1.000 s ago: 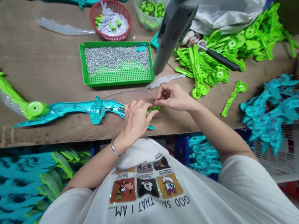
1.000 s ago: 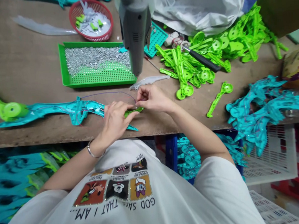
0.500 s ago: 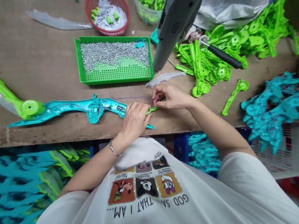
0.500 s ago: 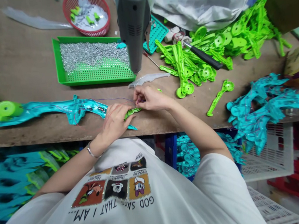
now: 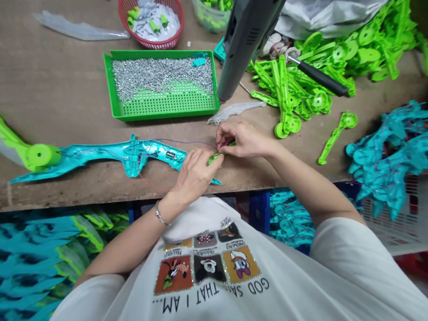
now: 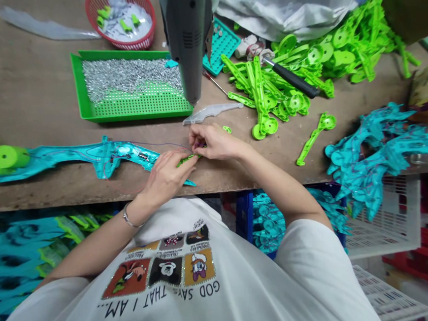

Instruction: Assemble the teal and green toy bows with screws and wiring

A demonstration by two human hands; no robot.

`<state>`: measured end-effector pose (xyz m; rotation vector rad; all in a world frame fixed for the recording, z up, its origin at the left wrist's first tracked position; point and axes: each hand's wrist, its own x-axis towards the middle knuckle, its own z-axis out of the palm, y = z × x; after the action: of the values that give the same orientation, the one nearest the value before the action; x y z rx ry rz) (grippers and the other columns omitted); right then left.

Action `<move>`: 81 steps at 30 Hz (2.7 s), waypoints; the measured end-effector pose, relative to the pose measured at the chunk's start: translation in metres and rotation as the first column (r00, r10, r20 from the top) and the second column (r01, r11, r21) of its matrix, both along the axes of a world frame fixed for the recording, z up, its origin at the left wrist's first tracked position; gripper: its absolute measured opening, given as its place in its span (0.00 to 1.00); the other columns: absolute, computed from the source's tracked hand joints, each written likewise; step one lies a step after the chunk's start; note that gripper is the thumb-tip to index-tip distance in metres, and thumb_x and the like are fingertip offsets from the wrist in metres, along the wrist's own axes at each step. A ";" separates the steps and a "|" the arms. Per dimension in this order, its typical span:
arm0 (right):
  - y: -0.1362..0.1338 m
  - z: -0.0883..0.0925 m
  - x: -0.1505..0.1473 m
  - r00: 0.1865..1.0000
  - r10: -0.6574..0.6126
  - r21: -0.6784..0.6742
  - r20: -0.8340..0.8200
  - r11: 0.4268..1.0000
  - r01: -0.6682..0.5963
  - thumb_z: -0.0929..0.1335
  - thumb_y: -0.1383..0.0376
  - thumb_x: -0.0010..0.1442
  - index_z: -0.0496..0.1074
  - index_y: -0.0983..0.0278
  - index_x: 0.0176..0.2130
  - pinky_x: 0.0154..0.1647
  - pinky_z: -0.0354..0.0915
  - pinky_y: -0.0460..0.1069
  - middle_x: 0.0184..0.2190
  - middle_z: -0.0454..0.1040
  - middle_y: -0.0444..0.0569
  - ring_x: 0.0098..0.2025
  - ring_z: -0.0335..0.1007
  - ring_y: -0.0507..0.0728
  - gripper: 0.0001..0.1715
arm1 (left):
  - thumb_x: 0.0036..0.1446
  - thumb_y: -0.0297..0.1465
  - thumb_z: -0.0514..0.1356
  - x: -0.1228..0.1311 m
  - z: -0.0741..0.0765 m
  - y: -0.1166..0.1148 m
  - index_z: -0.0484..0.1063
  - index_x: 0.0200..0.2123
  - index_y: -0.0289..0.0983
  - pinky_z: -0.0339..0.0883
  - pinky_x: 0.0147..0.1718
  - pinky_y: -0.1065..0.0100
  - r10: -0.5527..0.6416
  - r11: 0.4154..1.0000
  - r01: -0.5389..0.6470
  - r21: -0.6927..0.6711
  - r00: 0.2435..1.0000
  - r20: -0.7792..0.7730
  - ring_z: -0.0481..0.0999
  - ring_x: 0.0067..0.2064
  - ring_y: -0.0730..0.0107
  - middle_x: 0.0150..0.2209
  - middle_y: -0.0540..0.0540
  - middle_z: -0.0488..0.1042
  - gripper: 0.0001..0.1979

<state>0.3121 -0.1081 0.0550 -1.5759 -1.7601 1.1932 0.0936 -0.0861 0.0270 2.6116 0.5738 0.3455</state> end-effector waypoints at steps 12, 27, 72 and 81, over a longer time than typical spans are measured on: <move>-0.001 0.003 0.003 1.000 0.002 -0.039 0.005 0.999 -0.002 0.69 0.70 0.50 0.73 0.62 0.36 0.39 0.71 0.48 0.31 0.81 0.46 0.35 0.78 0.55 0.09 | 0.68 0.24 0.53 0.007 0.000 0.006 0.72 0.58 0.34 0.69 0.49 0.58 -0.116 0.993 0.118 0.009 0.985 -0.124 0.72 0.48 0.57 0.43 0.39 0.73 0.18; -0.021 -0.019 0.005 0.994 0.038 0.138 0.105 0.989 -0.053 0.73 0.62 0.56 0.77 0.62 0.39 0.48 0.69 0.55 0.39 0.81 0.51 0.43 0.76 0.60 0.09 | 0.69 0.24 0.51 -0.024 0.026 -0.023 0.74 0.55 0.41 0.72 0.35 0.65 -0.099 0.985 0.079 0.156 0.988 0.122 0.79 0.36 0.66 0.35 0.45 0.80 0.17; -0.061 -0.035 -0.025 0.892 -0.319 0.498 0.319 0.858 0.128 0.66 0.65 0.67 0.76 0.62 0.36 0.44 0.65 0.55 0.31 0.79 0.49 0.36 0.73 0.57 0.09 | 0.69 0.27 0.54 -0.002 -0.008 0.000 0.78 0.48 0.34 0.68 0.53 0.57 -0.057 0.930 0.058 0.362 0.998 -0.014 0.77 0.42 0.62 0.40 0.42 0.81 0.13; -0.061 -0.024 -0.022 0.846 -0.414 0.409 0.336 0.873 0.265 0.68 0.67 0.62 0.75 0.63 0.33 0.38 0.65 0.52 0.27 0.76 0.47 0.29 0.71 0.54 0.06 | 0.68 0.22 0.50 -0.003 0.015 0.000 0.76 0.53 0.29 0.70 0.53 0.50 -0.200 0.872 0.307 0.382 0.935 -0.293 0.77 0.50 0.53 0.62 0.33 0.72 0.18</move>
<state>0.2905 -0.1687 0.0314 -1.9088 -1.7042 0.3578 0.0904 -0.0857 0.0424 3.1342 0.2346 0.0603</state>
